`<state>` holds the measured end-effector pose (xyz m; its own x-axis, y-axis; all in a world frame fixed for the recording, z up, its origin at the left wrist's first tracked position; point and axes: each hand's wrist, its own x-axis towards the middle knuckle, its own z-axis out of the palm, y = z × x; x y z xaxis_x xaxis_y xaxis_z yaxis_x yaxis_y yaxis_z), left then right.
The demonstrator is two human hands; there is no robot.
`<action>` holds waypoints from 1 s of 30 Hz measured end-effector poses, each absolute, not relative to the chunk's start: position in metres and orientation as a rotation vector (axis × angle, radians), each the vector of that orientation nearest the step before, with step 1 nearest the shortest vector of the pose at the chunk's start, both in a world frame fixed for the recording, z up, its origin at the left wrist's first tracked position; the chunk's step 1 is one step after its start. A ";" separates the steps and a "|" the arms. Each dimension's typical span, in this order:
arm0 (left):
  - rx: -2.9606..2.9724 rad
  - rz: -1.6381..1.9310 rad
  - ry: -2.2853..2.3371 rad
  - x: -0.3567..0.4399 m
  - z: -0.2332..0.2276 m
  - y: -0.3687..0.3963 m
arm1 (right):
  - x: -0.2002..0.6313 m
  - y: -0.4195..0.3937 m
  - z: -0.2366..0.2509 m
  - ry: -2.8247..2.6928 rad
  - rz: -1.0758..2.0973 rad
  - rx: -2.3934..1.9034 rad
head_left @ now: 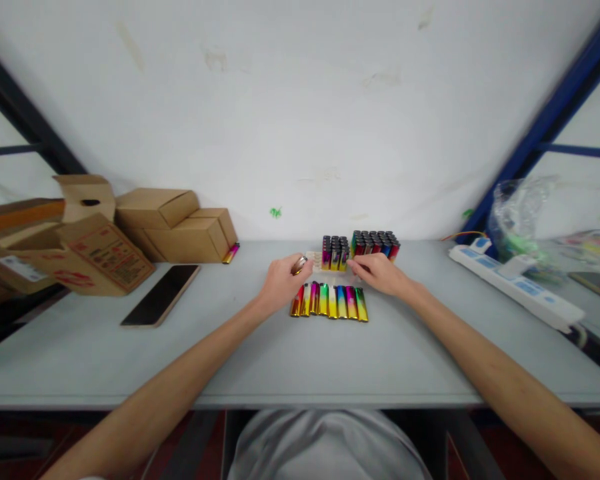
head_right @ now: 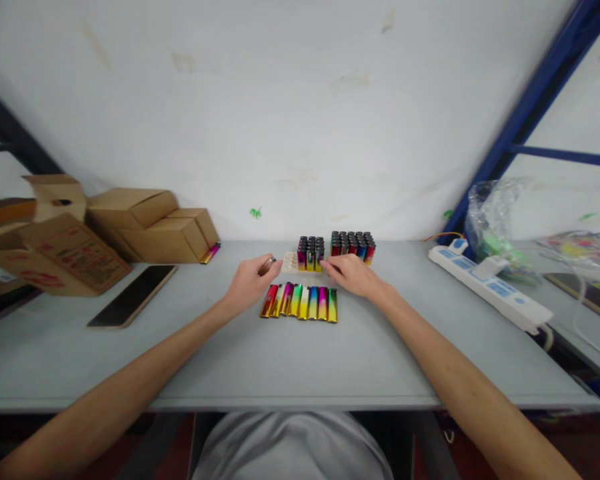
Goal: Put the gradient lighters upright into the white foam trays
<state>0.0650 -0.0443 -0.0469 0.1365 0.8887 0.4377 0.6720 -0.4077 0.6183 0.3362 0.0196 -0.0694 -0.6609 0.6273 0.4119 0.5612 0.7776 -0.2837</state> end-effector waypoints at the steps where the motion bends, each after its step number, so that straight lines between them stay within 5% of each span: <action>1: 2.143 1.135 1.504 0.065 -0.047 -0.044 | 0.336 0.020 -0.069 -2.474 0.179 -0.892; 18: 1.646 1.343 0.938 0.063 -0.064 0.069 | 0.349 0.032 -0.079 -2.574 0.118 -0.878; 30: 1.792 1.082 0.889 0.054 -0.081 0.104 | 0.346 0.028 -0.073 -2.574 0.120 -0.882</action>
